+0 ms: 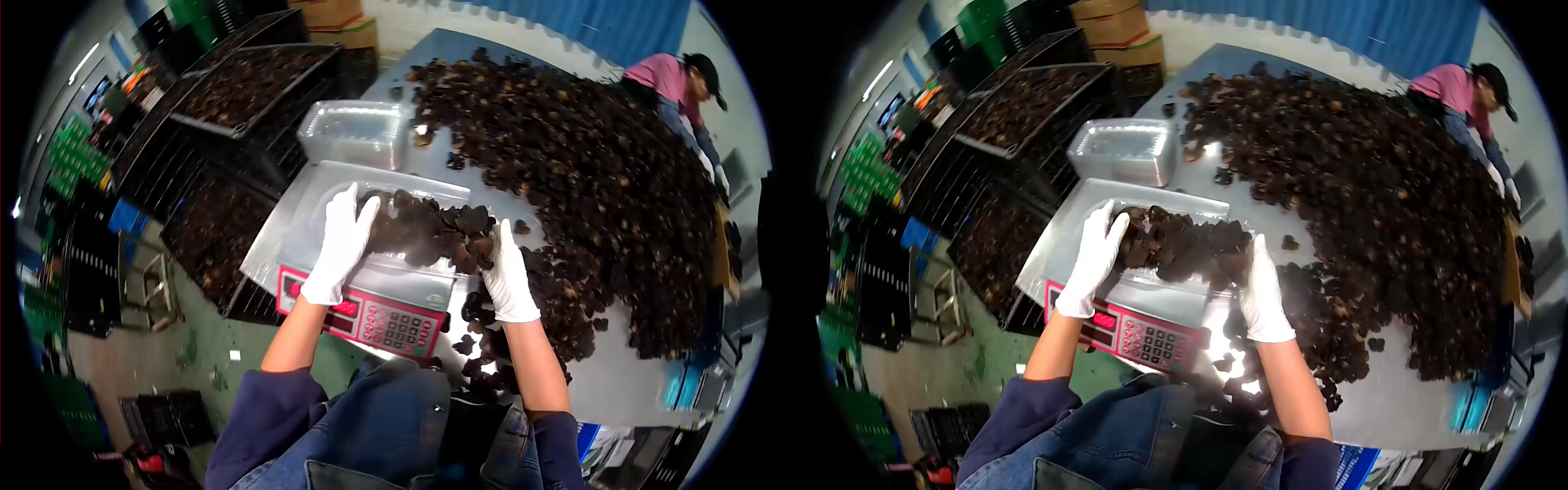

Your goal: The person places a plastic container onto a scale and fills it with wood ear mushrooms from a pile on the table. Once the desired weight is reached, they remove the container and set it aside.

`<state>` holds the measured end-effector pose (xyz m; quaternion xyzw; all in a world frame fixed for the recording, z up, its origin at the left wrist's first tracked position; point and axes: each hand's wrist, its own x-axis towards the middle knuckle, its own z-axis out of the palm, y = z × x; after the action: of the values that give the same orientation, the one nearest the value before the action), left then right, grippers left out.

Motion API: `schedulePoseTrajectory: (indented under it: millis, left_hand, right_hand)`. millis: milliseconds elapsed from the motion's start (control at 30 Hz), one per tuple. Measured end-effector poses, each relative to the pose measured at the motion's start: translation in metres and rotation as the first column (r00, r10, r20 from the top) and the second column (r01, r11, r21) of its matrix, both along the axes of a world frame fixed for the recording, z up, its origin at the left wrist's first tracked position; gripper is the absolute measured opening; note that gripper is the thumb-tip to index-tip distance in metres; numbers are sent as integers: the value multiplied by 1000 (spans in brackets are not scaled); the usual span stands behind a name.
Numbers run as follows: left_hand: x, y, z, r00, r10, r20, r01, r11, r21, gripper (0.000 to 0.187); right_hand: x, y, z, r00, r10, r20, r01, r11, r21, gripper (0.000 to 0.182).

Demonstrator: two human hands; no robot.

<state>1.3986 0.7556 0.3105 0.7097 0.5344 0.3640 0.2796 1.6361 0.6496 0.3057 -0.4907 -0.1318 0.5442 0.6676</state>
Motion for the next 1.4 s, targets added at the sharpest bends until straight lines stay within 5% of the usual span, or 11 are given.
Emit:
schedulePoseTrajectory:
  millis: [233, 333, 367, 400, 433, 633, 800, 1167, 1233, 1300, 1400]
  left_hand:
    - [100, -60, 18, 866, -490, 100, 497, 866, -54, 66]
    - [121, -32, 41, 835, -541, -99, 547, 834, 62, 54]
    - [121, -11, 40, 852, -471, -230, 515, 834, 197, 50]
    - [120, 23, 24, 901, -400, -168, 433, 859, 275, 48]
    - [112, 58, 24, 887, -308, -343, 435, 805, 403, 47]
    - [32, 222, -12, 531, -235, -814, 398, 917, -5, 37]
    - [12, 271, -31, 756, -280, -591, 339, 941, -12, 24]
    - [24, 271, 4, 552, -358, -753, 506, 862, -39, 23]
    - [24, 267, 4, 578, -387, -719, 520, 853, -41, 19]
    - [31, 224, 21, 490, -167, -856, 610, 767, 199, 18]
    - [35, 188, 31, 670, 2, -742, 549, 672, 497, 14]
  right_hand:
    - [94, -149, -14, 905, -419, -73, 410, 905, -112, 29]
    - [124, -250, -40, 482, -476, 736, 592, 796, 127, 27]
    - [130, -274, -9, 752, -596, 282, 618, 786, 13, 32]
    - [152, -315, -28, 512, -396, 762, 507, 856, 104, 38]
    - [157, -330, -12, 683, -684, 255, 697, 715, 50, 41]
    - [241, -541, -81, 397, -871, 288, 904, 426, 41, 46]
    - [275, -609, -115, 339, -918, 205, 938, 346, -3, 50]
    - [288, -602, -130, 393, -858, 331, 919, 358, -162, 53]
    - [281, -582, -110, 60, -102, 993, 997, 59, -54, 45]
    - [242, -487, -65, -297, -35, 954, 921, 254, 296, 32]
    - [169, -326, -6, 89, -256, 963, 762, 640, 100, 20]
